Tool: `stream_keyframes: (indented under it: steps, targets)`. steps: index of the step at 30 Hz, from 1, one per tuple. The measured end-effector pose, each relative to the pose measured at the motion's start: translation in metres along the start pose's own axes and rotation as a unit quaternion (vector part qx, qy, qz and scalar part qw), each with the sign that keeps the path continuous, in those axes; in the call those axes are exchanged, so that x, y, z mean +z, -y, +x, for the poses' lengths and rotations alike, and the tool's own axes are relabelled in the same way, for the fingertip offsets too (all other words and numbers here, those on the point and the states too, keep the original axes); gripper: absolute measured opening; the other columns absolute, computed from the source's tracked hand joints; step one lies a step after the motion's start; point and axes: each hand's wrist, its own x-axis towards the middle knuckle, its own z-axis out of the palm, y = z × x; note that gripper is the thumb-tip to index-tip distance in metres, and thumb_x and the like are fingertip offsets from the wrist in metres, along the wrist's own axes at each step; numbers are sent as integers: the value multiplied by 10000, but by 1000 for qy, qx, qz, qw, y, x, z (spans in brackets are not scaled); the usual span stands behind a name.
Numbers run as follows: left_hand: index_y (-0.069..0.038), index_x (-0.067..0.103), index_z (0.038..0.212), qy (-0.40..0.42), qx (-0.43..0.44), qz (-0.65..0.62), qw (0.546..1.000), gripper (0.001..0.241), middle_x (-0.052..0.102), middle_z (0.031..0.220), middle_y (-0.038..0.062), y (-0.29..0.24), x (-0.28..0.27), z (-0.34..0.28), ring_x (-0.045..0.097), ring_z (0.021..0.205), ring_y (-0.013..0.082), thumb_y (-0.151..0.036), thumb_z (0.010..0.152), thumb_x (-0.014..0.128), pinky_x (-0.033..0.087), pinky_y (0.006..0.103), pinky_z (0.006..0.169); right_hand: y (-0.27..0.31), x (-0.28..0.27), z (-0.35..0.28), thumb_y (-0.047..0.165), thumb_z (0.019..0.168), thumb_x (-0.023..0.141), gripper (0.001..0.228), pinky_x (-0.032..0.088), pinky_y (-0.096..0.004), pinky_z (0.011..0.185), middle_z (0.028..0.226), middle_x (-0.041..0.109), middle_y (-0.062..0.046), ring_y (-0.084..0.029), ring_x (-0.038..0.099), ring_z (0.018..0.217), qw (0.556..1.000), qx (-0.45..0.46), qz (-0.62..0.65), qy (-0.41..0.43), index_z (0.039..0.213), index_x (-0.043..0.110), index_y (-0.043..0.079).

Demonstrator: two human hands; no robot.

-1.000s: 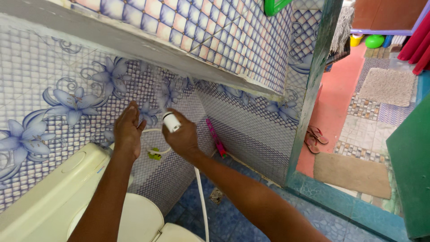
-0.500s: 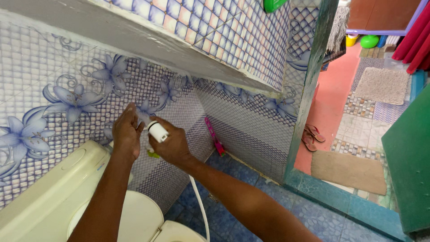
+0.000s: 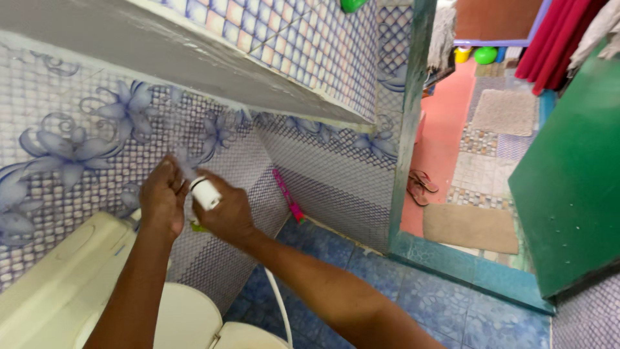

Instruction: The person holds a bidet sprayer over a toilet and a wall-mounted tap, pressing the lever to release water and checking for flow at different locations in the bathroom.

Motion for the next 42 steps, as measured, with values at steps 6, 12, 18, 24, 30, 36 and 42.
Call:
stream_keyframes:
  steps: [6,12,18,24,30,36,42]
  targets:
    - [-100,603,1316,7,-16,-30,999,367,684,1124,-85,12,17,-6,639,1064,73,-274,999,542,484,328,994,-8,-10,-2,115,874,764,498,590,-297,729,990,749,-108,-145,719,843,998,11,60,-19,1356,648,63]
    - [-72,610,1369,54,16,-3,998,373,565,1060,-23,8,24,2,560,1018,114,-286,1067,566,451,383,1064,-12,-37,24,69,878,736,426,524,-278,584,802,705,-53,-86,633,670,995,70,55,-41,1295,662,24]
    - [-138,610,1275,3,-14,3,1000,334,694,1126,-55,11,47,16,651,1077,83,-285,984,534,469,343,1044,-24,-61,44,71,872,726,411,530,-278,564,809,720,-57,-94,646,645,993,106,29,-50,1276,664,33]
    - [-18,595,1432,61,29,24,997,407,398,1039,38,47,55,40,360,868,258,-194,1066,604,382,380,931,-41,-61,32,60,871,735,436,533,-280,596,825,704,-79,-104,665,686,998,30,35,38,1299,653,36]
    - [-106,499,1456,19,-8,5,1000,508,596,1374,-2,34,75,37,558,1271,139,-327,1001,528,436,367,1082,-54,-70,49,61,893,715,404,504,-280,553,778,694,-77,-99,622,633,993,102,54,1,1293,663,38]
    - [-70,462,1519,25,-12,42,999,591,528,1513,59,41,74,33,500,1385,201,-341,995,513,432,361,1084,-53,-68,48,79,859,727,419,513,-274,539,775,709,-60,-100,632,617,988,143,48,9,1273,673,49]
    - [84,551,1483,24,-15,56,998,537,337,1076,175,46,57,31,354,975,282,-269,1081,587,413,345,930,-45,-60,31,87,859,736,431,533,-269,582,808,722,-70,-95,667,677,992,82,59,76,1284,678,48]
